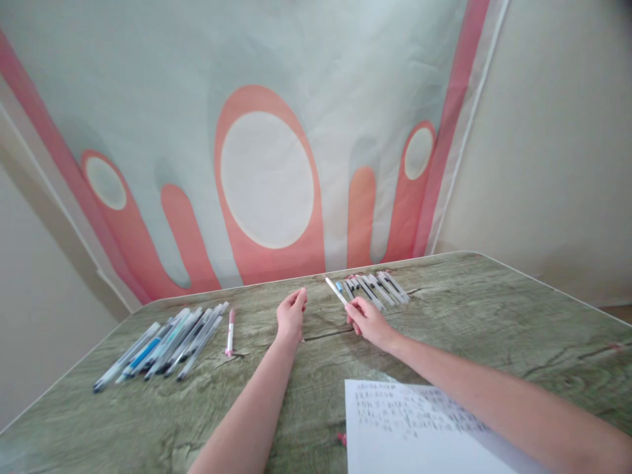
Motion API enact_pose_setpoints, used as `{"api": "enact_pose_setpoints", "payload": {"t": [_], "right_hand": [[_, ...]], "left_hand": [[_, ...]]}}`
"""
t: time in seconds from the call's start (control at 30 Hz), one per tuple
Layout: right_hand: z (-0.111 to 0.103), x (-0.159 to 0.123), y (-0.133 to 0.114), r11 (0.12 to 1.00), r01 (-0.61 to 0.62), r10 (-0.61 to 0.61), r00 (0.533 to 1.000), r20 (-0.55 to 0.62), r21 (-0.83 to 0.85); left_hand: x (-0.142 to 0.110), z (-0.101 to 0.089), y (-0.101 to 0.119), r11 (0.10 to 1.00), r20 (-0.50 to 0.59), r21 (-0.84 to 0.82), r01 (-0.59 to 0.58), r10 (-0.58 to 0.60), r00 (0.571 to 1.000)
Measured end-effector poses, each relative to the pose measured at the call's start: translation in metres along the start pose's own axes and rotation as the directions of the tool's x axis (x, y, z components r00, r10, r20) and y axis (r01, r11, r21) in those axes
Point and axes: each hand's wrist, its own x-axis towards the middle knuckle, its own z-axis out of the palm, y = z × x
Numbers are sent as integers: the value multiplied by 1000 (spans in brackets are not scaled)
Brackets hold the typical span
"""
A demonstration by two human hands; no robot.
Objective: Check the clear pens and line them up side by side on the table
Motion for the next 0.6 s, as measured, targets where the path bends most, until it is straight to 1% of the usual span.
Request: {"api": "enact_pose_setpoints", "payload": {"t": [0.03,0.1,0.17,0.23,0.27,0.33,0.4,0.43,0.47,0.5,0.6], "right_hand": [[0,0,-2,1000,11,-10,999,-37,29],[-1,0,-5,996,43,-35,994,-108,78],[-2,0,-7,992,78,-60,984,-165,103],[-2,0,-8,990,101,-78,975,-207,103],[-3,0,-9,989,107,-84,971,-222,97],[-3,0,-8,990,114,-91,968,-234,89],[-3,0,-8,990,115,-93,968,-232,83],[-4,1,-7,990,114,-92,968,-232,81],[-4,1,-7,991,111,-90,969,-232,78],[-5,1,-7,992,107,-87,968,-234,73],[-6,3,-7,994,98,-83,967,-242,50]], "left_hand": [[-1,1,0,989,34,142,-32,28,999],[-3,7,0,921,142,368,-127,79,987],[-5,16,0,813,276,527,-248,112,955],[-5,28,0,669,376,657,-347,107,920],[-4,34,0,590,400,714,-377,98,911],[-3,46,-1,442,402,806,-394,80,912],[-1,57,-3,333,382,860,-387,82,920],[0,62,-5,305,375,870,-388,102,921],[1,66,-7,300,370,868,-395,137,919],[2,69,-10,318,368,855,-409,184,912],[5,76,-17,448,351,766,-462,311,883]]}}
